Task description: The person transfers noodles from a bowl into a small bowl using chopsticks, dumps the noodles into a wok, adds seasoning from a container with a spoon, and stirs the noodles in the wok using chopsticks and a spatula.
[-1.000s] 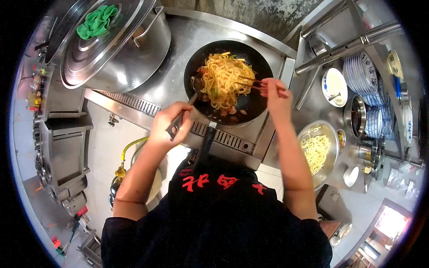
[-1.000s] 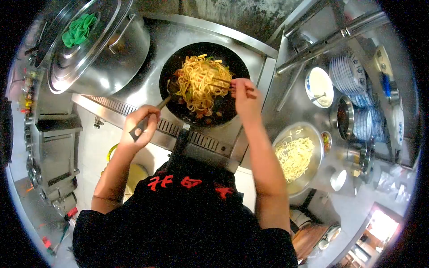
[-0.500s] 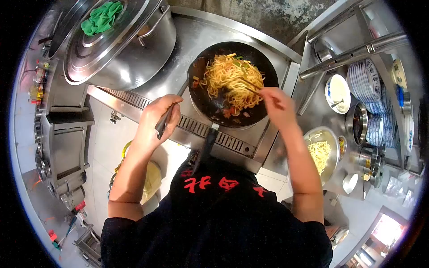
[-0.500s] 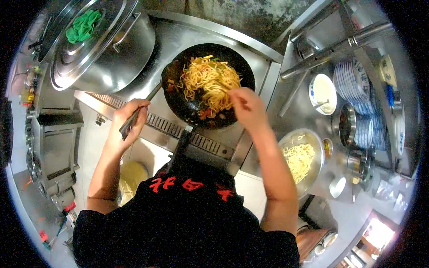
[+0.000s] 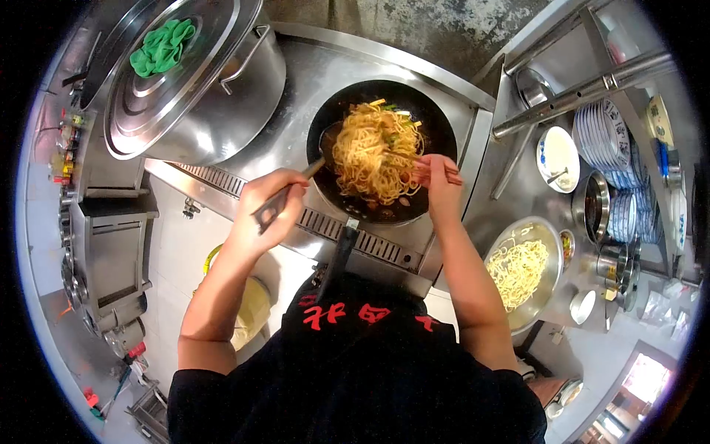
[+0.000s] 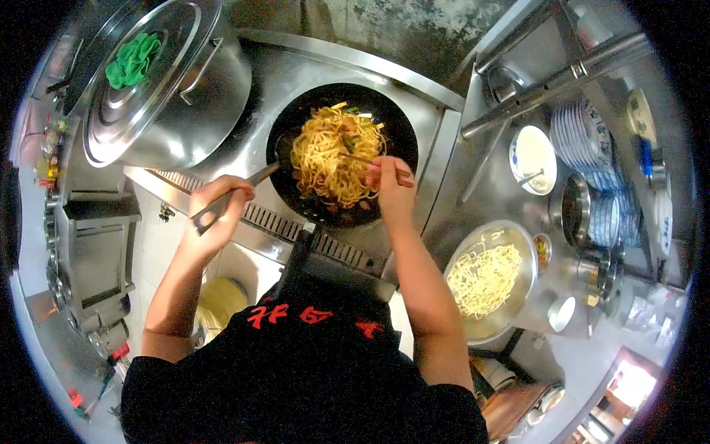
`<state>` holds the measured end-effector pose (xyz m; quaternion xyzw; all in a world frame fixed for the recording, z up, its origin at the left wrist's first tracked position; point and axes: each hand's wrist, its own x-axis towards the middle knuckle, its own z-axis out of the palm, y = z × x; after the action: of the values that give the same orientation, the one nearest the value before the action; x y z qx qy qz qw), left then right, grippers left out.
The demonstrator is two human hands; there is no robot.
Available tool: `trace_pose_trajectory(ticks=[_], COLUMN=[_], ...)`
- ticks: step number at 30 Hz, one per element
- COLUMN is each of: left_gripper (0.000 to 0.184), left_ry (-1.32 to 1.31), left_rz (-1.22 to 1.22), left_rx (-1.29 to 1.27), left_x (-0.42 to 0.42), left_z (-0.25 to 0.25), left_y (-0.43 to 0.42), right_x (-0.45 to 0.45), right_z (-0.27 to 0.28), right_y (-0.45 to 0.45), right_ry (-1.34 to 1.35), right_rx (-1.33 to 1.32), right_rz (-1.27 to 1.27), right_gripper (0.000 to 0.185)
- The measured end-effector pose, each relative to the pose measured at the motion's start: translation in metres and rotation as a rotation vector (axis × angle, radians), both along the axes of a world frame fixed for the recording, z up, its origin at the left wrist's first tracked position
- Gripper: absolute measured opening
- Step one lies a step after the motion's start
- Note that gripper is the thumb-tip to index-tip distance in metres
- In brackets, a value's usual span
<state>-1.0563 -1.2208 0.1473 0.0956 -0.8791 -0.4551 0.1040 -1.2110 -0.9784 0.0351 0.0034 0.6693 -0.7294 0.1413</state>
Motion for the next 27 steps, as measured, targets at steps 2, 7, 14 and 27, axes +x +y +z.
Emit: trace_pose_trajectory(ticks=[2,7,14,27], left_gripper=[0.011,0.014,0.01,0.015], left_ry=[0.048,0.033,0.074,0.076], left_rz=[0.03,0.032,-0.05,-0.201], left_rx=[0.048,-0.04,-0.227,-0.189], left_x=[0.01,0.011,-0.038,0.012], left_z=[0.018,0.043,0.003,0.02], left_y=[0.002,0.002,-0.008,-0.008], right_x=[-0.003,-0.04,-0.073,-0.047], right_z=[0.018,0.062,-0.001,0.038], right_y=[0.009,0.061,0.036,0.038], right_ry=[0.094,0.196,0.041,0.054], right_rx=[-0.021,0.246,0.159,0.288], right_rz=[0.0,-0.017,-0.064,0.295], right_gripper=[0.029,0.024,0.024,0.023])
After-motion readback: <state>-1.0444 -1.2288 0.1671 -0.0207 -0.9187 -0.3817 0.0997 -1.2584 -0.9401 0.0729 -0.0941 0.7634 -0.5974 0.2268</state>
